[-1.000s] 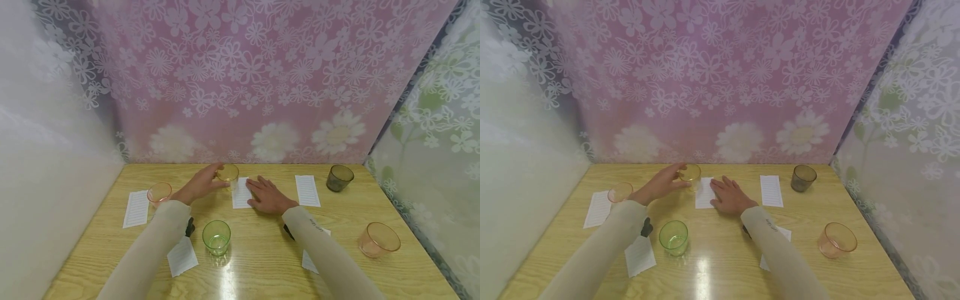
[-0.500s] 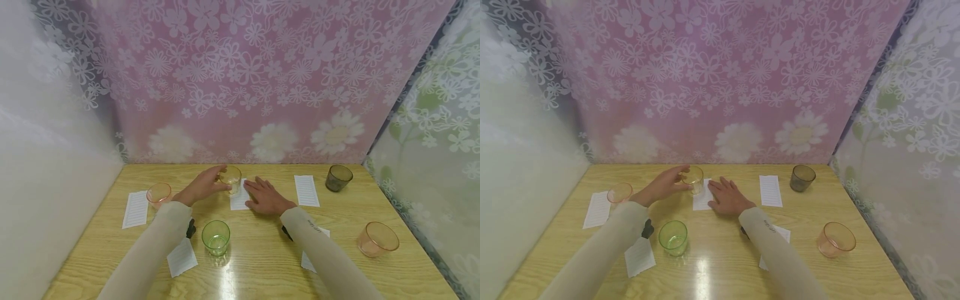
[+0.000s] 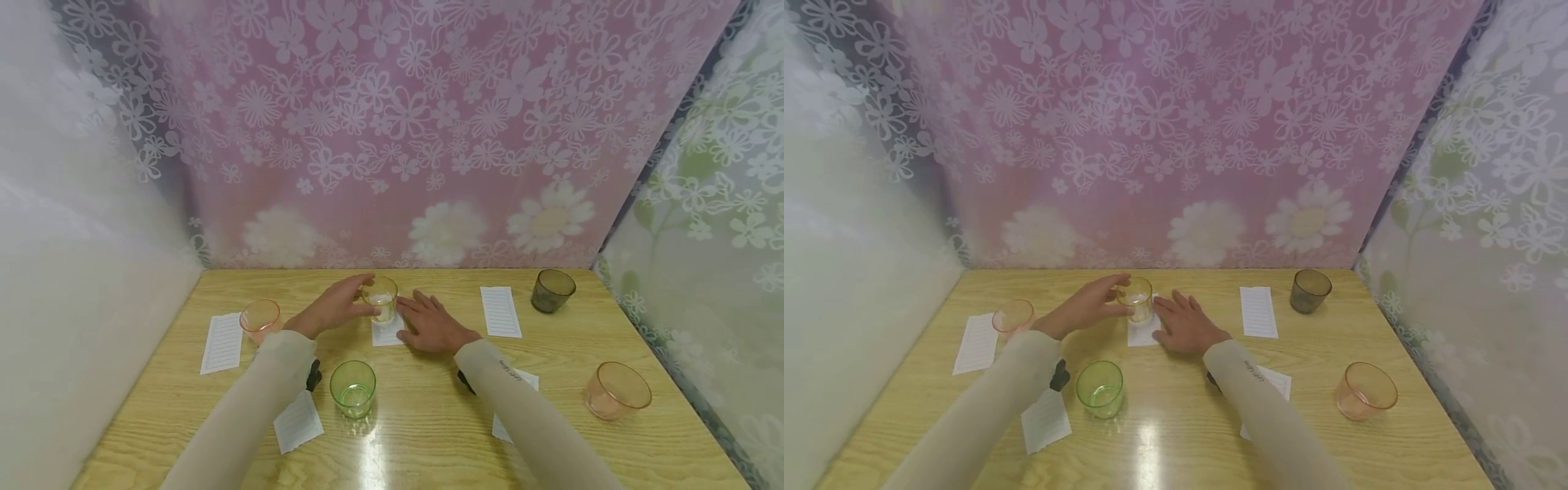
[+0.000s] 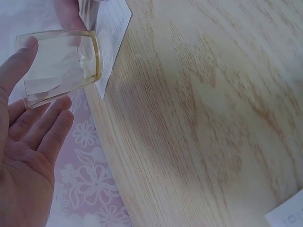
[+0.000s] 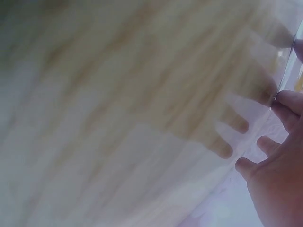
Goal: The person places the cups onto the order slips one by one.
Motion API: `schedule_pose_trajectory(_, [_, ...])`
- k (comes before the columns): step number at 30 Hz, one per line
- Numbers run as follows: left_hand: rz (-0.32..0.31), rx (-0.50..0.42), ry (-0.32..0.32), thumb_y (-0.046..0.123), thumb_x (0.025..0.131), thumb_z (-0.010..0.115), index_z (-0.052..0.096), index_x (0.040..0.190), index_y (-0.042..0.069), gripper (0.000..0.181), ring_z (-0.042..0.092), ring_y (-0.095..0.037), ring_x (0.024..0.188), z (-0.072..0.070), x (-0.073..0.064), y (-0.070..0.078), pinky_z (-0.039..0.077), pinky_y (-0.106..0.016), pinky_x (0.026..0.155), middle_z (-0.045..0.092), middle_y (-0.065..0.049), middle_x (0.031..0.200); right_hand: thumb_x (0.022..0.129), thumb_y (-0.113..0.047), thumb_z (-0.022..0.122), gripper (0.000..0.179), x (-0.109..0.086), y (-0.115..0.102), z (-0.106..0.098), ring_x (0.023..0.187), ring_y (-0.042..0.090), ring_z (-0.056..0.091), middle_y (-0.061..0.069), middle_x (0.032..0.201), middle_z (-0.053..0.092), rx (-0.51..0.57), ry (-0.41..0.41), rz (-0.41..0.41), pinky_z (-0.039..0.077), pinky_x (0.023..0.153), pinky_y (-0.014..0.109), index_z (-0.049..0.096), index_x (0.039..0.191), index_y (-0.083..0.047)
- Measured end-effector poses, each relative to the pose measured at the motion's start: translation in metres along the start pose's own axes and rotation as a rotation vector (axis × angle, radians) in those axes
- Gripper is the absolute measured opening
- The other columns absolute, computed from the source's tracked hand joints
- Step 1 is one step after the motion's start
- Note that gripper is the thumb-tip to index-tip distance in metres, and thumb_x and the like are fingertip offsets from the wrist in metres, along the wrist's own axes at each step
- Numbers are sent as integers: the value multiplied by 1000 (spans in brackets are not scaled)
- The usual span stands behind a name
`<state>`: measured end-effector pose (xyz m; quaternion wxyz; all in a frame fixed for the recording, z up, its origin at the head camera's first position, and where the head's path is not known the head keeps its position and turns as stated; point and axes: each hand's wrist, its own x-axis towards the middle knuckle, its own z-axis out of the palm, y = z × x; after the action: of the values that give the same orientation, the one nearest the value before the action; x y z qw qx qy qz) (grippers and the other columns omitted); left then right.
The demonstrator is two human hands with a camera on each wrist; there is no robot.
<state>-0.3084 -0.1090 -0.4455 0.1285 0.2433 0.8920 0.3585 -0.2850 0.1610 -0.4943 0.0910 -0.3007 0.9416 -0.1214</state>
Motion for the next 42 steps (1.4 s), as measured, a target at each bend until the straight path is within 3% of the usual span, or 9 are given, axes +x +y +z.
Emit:
schedule_pose_trajectory(25, [10,-1,-34,34,105,77,32,172,12,84,54,-40,149,9,-2,0,48,-57,122,46,-13,170,114,-50,48,74,-1,-6,4,170,42,9,16,180,29,-12,-30,27,14,134,72,33,171,-4])
schedule_pose_trajectory(37, [33,34,-27,32,107,73,28,174,10,83,56,-39,147,10,-3,0,49,-57,121,42,-15,173,114,-51,48,76,0,-5,3,171,42,9,14,181,26,-17,-24,26,12,134,72,30,173,-6])
schedule_pose_trajectory(42, [33,46,-23,33,104,78,22,176,14,93,57,-36,149,9,-2,-2,46,-55,124,39,-14,175,114,-54,47,79,-2,-2,3,171,40,7,12,183,21,-7,-12,28,9,136,69,25,174,-8])
